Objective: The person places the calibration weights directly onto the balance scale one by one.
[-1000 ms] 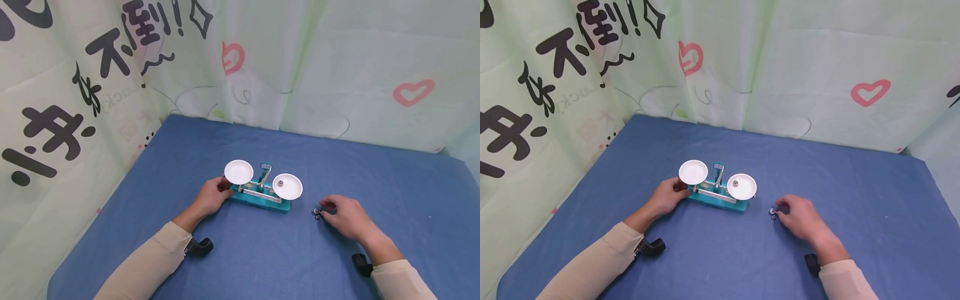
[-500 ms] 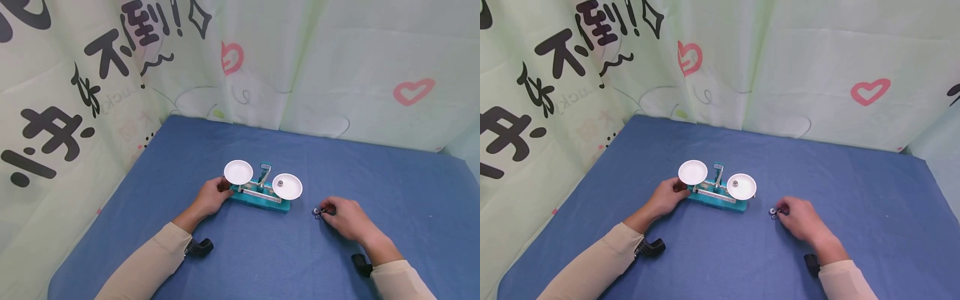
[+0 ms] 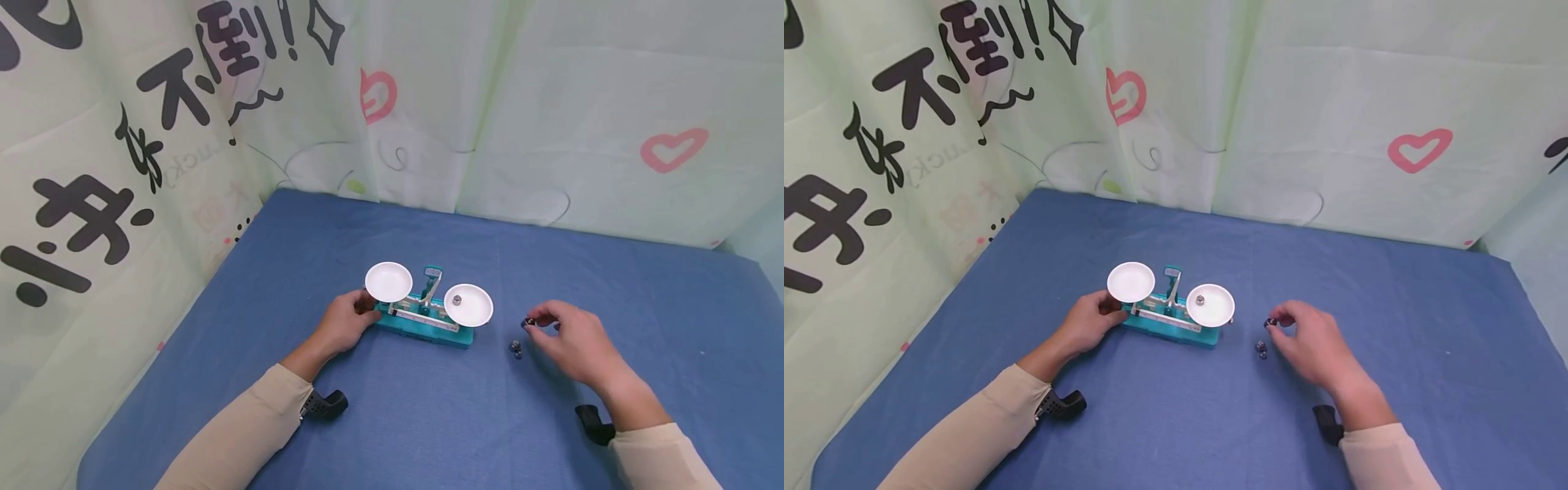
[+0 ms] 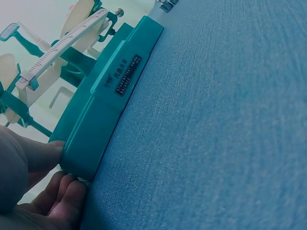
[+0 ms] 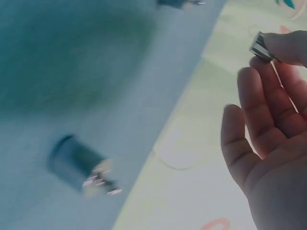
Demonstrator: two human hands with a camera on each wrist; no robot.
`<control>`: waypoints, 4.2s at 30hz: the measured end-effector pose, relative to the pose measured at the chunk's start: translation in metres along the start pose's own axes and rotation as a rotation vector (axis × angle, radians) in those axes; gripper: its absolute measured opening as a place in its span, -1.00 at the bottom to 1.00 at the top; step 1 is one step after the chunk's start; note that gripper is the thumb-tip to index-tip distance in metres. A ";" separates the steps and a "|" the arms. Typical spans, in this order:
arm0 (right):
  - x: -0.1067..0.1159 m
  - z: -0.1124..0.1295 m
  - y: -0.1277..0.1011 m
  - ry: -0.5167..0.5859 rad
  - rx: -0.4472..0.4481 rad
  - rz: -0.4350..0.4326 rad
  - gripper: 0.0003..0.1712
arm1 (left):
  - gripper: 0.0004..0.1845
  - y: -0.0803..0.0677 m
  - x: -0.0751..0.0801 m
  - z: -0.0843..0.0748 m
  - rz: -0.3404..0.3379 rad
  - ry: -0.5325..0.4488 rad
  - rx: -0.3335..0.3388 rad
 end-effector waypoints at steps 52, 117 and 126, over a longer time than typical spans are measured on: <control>-0.018 0.074 0.046 0.040 0.206 -0.072 -0.84 | -0.74 -0.001 0.000 0.001 0.008 0.004 -0.040; -0.040 -0.006 -0.002 -0.047 -0.075 0.149 -0.80 | -0.77 0.000 0.001 0.000 0.009 0.007 -0.036; -0.035 -0.003 -0.004 -0.025 -0.057 0.095 -0.84 | -0.79 0.000 0.001 0.001 0.008 -0.004 -0.035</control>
Point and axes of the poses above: each hand's wrist, its own y-axis towards the middle knuckle, its own x-axis out of the back of the hand, z = x × y, the point moved 7 cm from there along y, towards the middle knuckle, and after that the axes turned 3 degrees about -y, right-handed, at the moved point
